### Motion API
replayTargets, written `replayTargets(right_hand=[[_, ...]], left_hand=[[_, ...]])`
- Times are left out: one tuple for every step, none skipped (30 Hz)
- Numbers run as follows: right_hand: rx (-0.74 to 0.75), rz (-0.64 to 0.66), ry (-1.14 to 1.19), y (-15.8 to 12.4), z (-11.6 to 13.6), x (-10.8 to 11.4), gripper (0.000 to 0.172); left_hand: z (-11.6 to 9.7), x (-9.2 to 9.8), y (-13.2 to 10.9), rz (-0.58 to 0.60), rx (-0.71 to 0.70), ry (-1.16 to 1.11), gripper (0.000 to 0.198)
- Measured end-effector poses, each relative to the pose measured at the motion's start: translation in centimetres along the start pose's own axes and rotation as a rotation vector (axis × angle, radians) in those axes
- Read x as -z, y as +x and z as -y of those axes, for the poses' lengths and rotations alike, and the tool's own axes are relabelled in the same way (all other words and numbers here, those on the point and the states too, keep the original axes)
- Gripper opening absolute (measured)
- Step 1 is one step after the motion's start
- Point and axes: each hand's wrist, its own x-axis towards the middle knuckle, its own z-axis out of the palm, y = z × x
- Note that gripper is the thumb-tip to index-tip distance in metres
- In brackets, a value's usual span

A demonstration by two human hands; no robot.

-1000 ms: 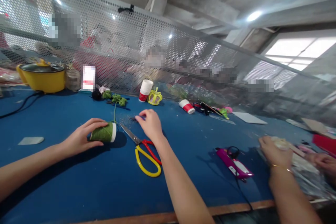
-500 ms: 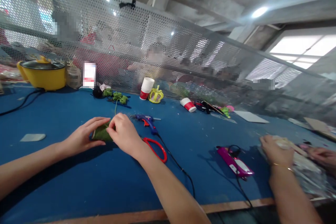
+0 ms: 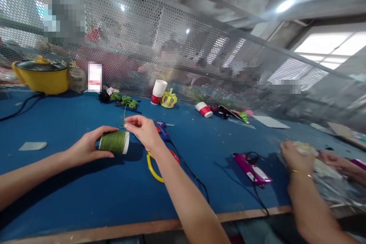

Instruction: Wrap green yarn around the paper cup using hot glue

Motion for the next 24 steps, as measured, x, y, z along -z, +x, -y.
replayTargets(right_hand=[[0.002,0.004,0.000,0.0,-0.1,-0.1,0.019],[0.005,0.007,0.000,0.0,-0.1,-0.1,0.019],[0.009,0.010,0.003,0.0,-0.2,-0.2,0.019],[0.011,0.008,0.006,0.0,-0.2,-0.2,0.019],[0.012,0.004,0.011,0.0,-0.2,-0.3,0.019],[0.009,-0.002,0.015,0.0,-0.2,-0.3,0.019],[0.004,-0.009,0.019,0.1,-0.3,-0.3,0.018],[-0.002,-0.016,0.024,0.1,-0.3,-0.3,0.018],[-0.009,-0.020,0.029,0.1,-0.4,-0.3,0.019],[-0.017,-0.023,0.036,0.1,-0.5,-0.3,0.019],[-0.025,-0.025,0.043,0.1,-0.7,-0.2,0.019],[-0.034,-0.026,0.049,0.1,-0.8,-0.2,0.019],[-0.044,-0.028,0.054,0.1,-0.9,-0.2,0.020],[-0.055,-0.029,0.057,0.1,-1.0,-0.2,0.020],[-0.066,-0.031,0.058,0.1,-1.1,-0.2,0.020],[-0.076,-0.032,0.060,0.0,-1.1,-0.2,0.020],[-0.084,-0.034,0.062,0.0,-1.1,-0.2,0.021],[-0.090,-0.038,0.063,-0.1,-1.1,-0.2,0.021],[-0.095,-0.043,0.063,-0.2,-1.1,-0.2,0.021],[-0.100,-0.048,0.061,-0.3,-1.1,-0.3,0.020],[-0.107,-0.051,0.060,-0.4,-1.0,-0.3,0.020],[-0.114,-0.054,0.060,-0.4,-1.0,-0.3,0.020],[-0.123,-0.056,0.062,-0.5,-1.0,-0.4,0.020],[-0.133,-0.056,0.068,-0.5,-0.9,-0.4,0.020]], left_hand=[[-0.1,0.0,0.0,0.006,-0.003,0.002,0.056],[-0.1,0.0,0.0,0.011,-0.009,0.000,0.056],[-0.2,0.1,0.0,0.014,-0.014,-0.002,0.055],[-0.2,0.1,0.1,0.015,-0.019,-0.003,0.055],[-0.3,0.1,0.1,0.015,-0.022,-0.004,0.055],[-0.3,0.1,0.0,0.014,-0.025,-0.003,0.055],[-0.3,0.1,0.0,0.011,-0.029,-0.002,0.055],[-0.3,0.1,0.0,0.006,-0.037,0.000,0.055],[-0.4,0.1,0.0,-0.001,-0.050,0.003,0.055],[-0.4,0.1,0.0,-0.008,-0.064,0.007,0.055],[-0.4,0.0,-0.1,-0.015,-0.079,0.012,0.055],[-0.3,0.0,-0.1,-0.023,-0.097,0.018,0.054],[-0.3,0.0,-0.1,-0.030,-0.112,0.024,0.054],[-0.3,0.0,-0.2,-0.037,-0.124,0.029,0.054],[-0.3,-0.1,-0.2,-0.042,-0.134,0.033,0.054],[-0.3,-0.1,-0.2,-0.047,-0.144,0.038,0.054],[-0.3,-0.1,-0.3,-0.050,-0.154,0.044,0.054],[-0.3,-0.1,-0.3,-0.049,-0.164,0.049,0.054],[-0.3,-0.1,-0.3,-0.045,-0.172,0.054,0.053],[-0.3,-0.1,-0.3,-0.040,-0.179,0.060,0.053],[-0.4,0.0,-0.3,-0.033,-0.184,0.065,0.052],[-0.4,0.0,-0.3,-0.027,-0.188,0.070,0.052],[-0.4,0.0,-0.2,-0.023,-0.191,0.074,0.052],[-0.4,0.0,-0.2,-0.023,-0.195,0.078,0.052]])
